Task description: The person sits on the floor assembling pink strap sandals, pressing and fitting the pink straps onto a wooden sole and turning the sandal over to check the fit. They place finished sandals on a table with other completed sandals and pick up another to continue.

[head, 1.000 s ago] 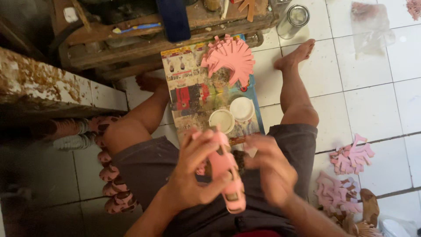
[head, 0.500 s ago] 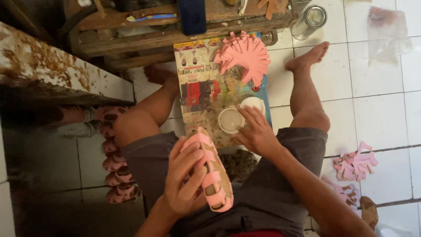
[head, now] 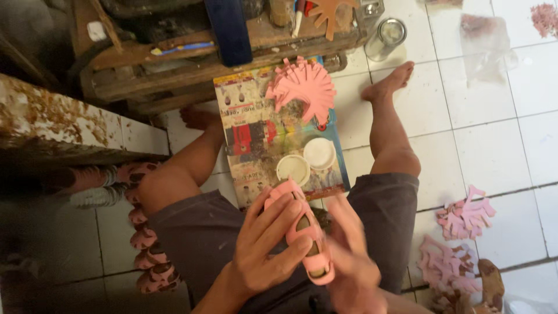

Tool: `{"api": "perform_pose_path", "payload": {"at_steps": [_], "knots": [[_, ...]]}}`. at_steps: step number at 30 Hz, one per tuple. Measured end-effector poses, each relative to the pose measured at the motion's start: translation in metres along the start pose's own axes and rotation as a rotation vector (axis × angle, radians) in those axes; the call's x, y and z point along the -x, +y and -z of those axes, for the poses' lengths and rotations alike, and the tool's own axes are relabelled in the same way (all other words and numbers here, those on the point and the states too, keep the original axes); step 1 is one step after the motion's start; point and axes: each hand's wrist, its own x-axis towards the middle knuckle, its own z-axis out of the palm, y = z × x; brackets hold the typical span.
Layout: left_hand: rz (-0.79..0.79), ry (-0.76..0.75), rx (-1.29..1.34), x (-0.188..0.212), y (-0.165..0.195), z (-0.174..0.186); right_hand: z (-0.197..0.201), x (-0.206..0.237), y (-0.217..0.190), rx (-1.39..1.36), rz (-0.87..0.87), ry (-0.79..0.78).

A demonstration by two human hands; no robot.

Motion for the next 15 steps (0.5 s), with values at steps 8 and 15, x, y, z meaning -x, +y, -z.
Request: {"api": "perform_pose_path", "payload": {"at_steps": [8,15], "knots": [[-0.002,-0.024,-0.027,-0.020,0.012,0.001,0.006,-0.013,0.015,0.046,0.394,0.108],[0.115,-0.083,0.073,-0.022,0.018,0.005,0.009,-0.006,0.021,-0.257,0.128,-0.045]]}}
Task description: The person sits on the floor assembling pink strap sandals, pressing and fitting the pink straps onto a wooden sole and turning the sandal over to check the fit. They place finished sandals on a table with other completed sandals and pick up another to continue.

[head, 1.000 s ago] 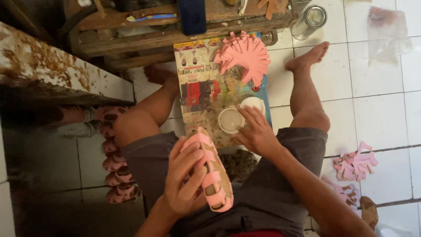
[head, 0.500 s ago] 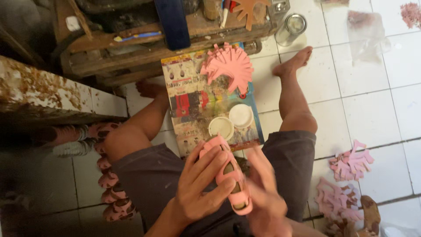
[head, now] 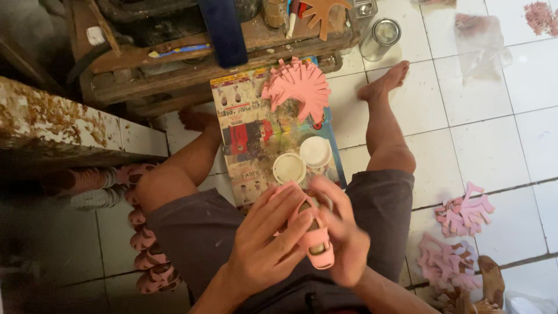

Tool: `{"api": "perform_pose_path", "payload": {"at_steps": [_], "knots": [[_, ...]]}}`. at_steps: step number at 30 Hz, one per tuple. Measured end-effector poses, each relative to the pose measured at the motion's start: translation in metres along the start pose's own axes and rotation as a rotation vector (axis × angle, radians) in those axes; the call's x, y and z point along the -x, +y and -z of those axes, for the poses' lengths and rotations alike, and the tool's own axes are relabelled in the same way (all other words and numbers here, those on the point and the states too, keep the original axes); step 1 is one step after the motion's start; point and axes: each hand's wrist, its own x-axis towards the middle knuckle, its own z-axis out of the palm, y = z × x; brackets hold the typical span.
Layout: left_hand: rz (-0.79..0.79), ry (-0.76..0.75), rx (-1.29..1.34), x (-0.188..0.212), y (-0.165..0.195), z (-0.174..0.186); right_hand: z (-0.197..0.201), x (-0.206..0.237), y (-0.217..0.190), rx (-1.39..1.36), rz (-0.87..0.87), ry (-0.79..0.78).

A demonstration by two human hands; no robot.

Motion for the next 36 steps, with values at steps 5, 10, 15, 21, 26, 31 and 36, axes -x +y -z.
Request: {"api": "perform_pose_path", "payload": {"at_steps": [5,10,15,21,26,31,36], "knots": [[0.113,0.007,0.089,-0.002,0.007,-0.004,0.003,-0.003,-0.005,0.353,0.047,0.066],[0.192,-0.004,0.155,-0.004,0.011,-0.003,0.011,-0.003,-0.001,0.476,0.220,0.064],[0.212,-0.038,0.155,-0.007,0.011,-0.002,0.016,0.001,0.009,0.327,0.109,0.041],[0.263,-0.055,0.174,-0.009,0.015,-0.002,0.009,-0.001,0.005,0.341,-0.030,0.210],[0.553,-0.124,0.433,-0.013,0.020,0.003,0.009,-0.013,-0.003,0.239,0.431,0.050],[0.730,-0.254,0.494,-0.018,0.025,0.002,0.022,-0.013,0.002,0.466,0.164,0.048],[0.775,-0.247,0.523,-0.020,0.027,0.002,0.029,-0.008,0.017,0.642,0.435,0.189]]}}
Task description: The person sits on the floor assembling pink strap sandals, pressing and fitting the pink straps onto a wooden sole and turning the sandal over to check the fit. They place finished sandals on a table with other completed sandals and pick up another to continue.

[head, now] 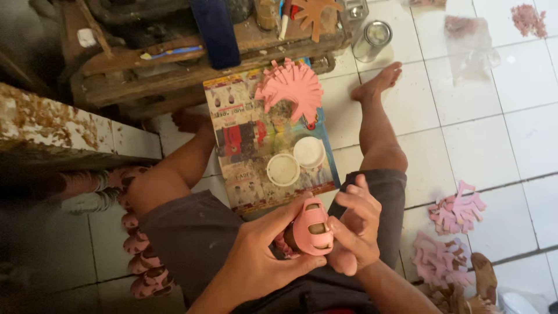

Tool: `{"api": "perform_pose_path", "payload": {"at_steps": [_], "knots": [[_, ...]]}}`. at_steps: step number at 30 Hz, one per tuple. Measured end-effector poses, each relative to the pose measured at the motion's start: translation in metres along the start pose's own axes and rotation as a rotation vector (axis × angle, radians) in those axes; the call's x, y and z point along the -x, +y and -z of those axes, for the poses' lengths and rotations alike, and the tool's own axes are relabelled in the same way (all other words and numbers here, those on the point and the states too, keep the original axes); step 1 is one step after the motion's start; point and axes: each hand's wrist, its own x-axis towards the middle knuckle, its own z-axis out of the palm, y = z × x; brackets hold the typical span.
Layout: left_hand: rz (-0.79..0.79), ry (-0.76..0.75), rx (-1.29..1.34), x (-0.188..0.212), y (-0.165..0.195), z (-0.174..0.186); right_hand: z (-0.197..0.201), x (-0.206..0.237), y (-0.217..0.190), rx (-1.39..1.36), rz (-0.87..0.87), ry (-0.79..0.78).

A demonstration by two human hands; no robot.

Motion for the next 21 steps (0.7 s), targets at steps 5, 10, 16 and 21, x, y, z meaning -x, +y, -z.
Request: {"api": "perform_pose_path", "payload": {"at_steps": [5,10,16,21], "knots": [[-0.120,0.004,0.037,-0.003,0.002,0.000,0.002,-0.001,-0.005,-0.117,-0.189,-0.120],[0.116,-0.108,0.180,-0.003,0.005,0.006,0.003,-0.005,-0.014,-0.177,-0.154,-0.133],[0.269,-0.189,0.420,-0.002,0.000,0.002,0.006,-0.003,-0.007,-0.207,-0.173,-0.174],[0.297,-0.182,0.463,0.000,-0.009,0.001,0.005,-0.005,-0.006,-0.042,-0.075,-0.088]]}}
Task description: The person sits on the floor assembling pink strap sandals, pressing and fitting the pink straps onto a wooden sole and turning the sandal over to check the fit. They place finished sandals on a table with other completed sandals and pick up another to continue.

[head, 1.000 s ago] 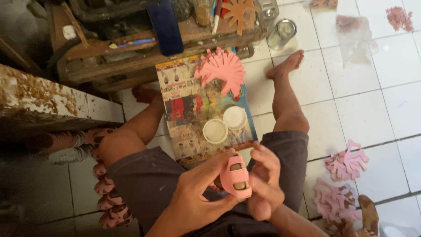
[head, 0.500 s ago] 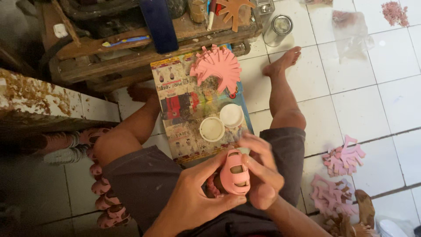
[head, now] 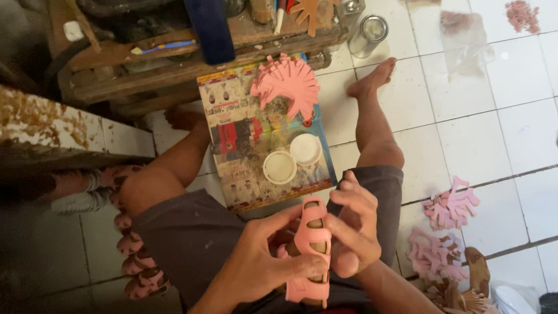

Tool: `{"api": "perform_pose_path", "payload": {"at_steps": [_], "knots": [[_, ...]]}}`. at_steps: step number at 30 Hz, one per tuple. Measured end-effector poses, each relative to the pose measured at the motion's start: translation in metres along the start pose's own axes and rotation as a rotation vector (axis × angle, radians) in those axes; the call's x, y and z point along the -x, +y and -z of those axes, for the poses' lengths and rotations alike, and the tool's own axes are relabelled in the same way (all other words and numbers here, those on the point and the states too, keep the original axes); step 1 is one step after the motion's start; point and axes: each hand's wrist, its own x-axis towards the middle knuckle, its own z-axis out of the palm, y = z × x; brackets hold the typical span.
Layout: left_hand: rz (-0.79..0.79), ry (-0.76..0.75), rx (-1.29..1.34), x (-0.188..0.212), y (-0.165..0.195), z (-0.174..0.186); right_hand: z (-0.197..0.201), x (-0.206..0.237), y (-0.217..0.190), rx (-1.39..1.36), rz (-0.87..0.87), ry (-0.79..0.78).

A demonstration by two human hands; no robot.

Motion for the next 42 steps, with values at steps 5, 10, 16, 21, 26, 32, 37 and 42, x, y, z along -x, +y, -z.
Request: {"api": "perform_pose_path", "payload": {"at_steps": [5,10,16,21,26,32,37,42], "knots": [[0.012,-0.003,0.026,-0.001,-0.005,0.002,0.001,-0.008,-0.009,0.051,-0.004,0.031],[0.044,0.011,0.114,-0.002,-0.015,0.005,-0.005,-0.013,-0.015,-0.170,-0.092,-0.056],[-0.154,0.185,0.204,-0.001,-0.039,0.037,-0.006,-0.021,0.008,-0.071,-0.360,-0.385],[-0.112,0.275,0.345,0.012,-0.051,0.057,-0.054,0.002,0.094,0.373,-0.247,-0.825],[-0.179,0.253,0.279,0.025,-0.051,0.064,-0.055,0.027,0.126,0.419,0.003,-0.794],[-0.134,0.216,0.291,0.018,-0.043,0.056,-0.024,-0.003,0.065,0.064,-0.436,-0.636],[-0.067,0.121,0.358,0.002,-0.028,0.028,-0.014,-0.009,-0.003,-0.705,-0.538,-0.190],[-0.039,0.032,0.253,-0.001,-0.005,0.011,-0.019,-0.006,-0.014,-0.182,-0.319,-0.101]]}}
